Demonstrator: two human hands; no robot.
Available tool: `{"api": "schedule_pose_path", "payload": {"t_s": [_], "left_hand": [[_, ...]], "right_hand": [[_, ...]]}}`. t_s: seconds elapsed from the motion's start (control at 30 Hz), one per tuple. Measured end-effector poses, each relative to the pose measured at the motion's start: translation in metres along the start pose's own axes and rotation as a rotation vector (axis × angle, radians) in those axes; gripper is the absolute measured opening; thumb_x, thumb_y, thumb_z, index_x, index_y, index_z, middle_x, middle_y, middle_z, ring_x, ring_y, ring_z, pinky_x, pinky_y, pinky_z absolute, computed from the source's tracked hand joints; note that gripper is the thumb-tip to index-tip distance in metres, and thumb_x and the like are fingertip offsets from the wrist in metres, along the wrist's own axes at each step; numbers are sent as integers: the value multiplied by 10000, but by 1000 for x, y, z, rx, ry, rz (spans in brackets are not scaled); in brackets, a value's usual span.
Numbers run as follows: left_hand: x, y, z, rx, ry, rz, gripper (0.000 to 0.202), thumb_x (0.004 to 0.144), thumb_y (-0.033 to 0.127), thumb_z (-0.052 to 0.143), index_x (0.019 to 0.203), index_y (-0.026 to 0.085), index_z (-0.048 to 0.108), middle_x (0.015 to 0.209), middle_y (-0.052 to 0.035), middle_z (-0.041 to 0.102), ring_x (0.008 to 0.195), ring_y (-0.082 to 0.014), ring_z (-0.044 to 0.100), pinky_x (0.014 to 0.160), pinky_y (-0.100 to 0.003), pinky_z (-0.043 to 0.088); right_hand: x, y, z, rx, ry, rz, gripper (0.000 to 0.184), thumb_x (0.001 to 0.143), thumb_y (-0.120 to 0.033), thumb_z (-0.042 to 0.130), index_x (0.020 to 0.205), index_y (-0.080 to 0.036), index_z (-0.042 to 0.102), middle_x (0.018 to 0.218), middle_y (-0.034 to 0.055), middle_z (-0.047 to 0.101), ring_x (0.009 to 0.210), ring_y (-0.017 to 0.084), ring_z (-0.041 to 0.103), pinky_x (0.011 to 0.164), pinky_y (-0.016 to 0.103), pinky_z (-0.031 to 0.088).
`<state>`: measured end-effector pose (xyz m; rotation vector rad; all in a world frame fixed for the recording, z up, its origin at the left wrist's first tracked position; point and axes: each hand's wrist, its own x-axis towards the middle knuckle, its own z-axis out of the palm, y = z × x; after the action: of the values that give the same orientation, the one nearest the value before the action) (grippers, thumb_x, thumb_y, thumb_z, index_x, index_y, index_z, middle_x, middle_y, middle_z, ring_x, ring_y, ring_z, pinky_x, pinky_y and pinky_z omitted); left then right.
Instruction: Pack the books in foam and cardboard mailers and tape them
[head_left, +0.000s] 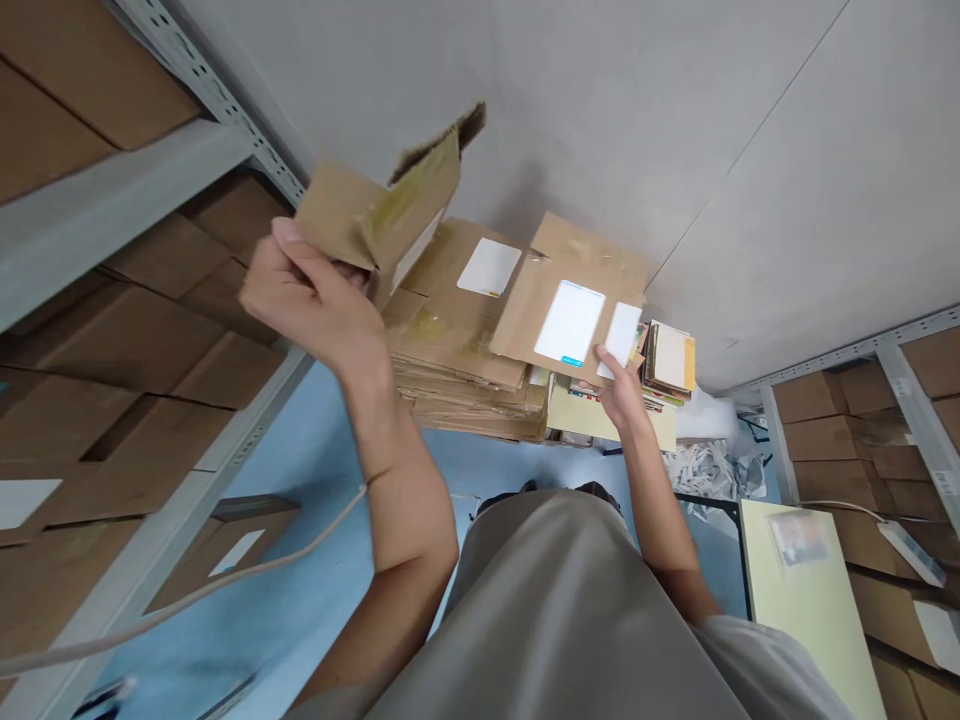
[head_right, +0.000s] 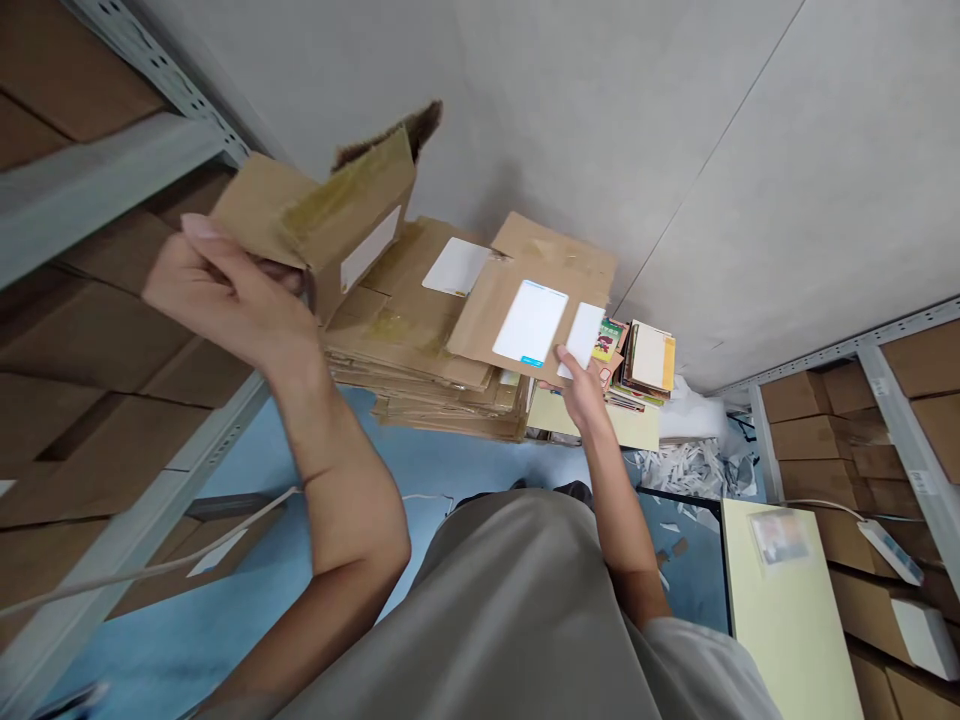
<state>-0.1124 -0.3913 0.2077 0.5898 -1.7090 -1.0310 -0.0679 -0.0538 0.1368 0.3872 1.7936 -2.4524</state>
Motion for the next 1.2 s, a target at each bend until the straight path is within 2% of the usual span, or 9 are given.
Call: {"api": "schedule_pose_path", "payload": {"t_s": [0.13,0.23,0.33,0.4,0.53,0.8,0.9,1.0,1.2], "left_hand": [[10,35,-5,-98,154,94,657,1245,570,292,833,141,572,828,10,577,915,-111,630,954,-297,552],[0,63,-16,-165,184,200,750,1135,838,317,777,198,475,800,37,453,875,-99,564,983,-337,518],[-27,92,-26,-197,163,265,771,1091,903,395,712,234,337,752,47,288,750,-83,427,891,-307,474],[-53,110,-27,-229,77,281,773,1116,861,447,693,217,385,723,45,304,692,-89,361,788,-285,427],[-113,140,-12,-356,-173,310,669,1174,729,489,802,205,677,712,14,539,682,-130,522,681,-294,424],[-246,178,65,-664,-1140,343,564,1131,709,563,916,235,779,761,-20,700,755,-189,700,735,-279,568],[-326,198,84,-748,-1439,318,643,1115,771,533,882,221,771,718,-24,679,713,-195,673,693,-282,546],[-415,220,87,-758,-1702,288,681,1090,810,529,857,213,762,759,-38,714,737,-202,664,701,-290,538],[-597,263,82,-704,-2128,304,557,1071,703,539,888,229,765,844,-47,766,865,-241,713,807,-310,566]], "right_hand": [[31,15,59,-15,-233,92,503,858,-548,932,1218,-243,757,1318,84,834,1176,272,825,769,370,778],[45,18,82,-189,-334,111,548,876,-620,933,1230,-241,757,1276,86,832,1102,265,844,862,429,774],[45,9,70,-286,-208,-30,598,957,-757,809,1275,-253,753,1255,86,822,1174,276,832,983,454,741],[38,-3,46,-211,-141,-88,693,1011,-883,632,1288,-256,735,1234,99,808,1241,305,821,1001,463,731],[7,-35,-28,-16,-28,-141,884,980,-1041,377,1312,-285,694,1282,115,780,1254,347,822,943,478,740],[-122,-64,-214,41,611,-339,1033,951,-1075,259,1422,-273,710,1260,155,814,1261,352,807,965,496,717],[-187,-53,-283,71,831,-350,988,944,-1070,334,1518,-335,662,1308,123,806,1172,321,846,929,463,724],[-252,-32,-348,45,989,-342,935,935,-979,581,1674,-410,528,1442,91,781,1103,274,869,913,399,719],[-356,26,-489,59,1285,-204,1114,882,-739,850,1809,-344,375,1473,122,767,1072,239,859,967,390,713]]}}
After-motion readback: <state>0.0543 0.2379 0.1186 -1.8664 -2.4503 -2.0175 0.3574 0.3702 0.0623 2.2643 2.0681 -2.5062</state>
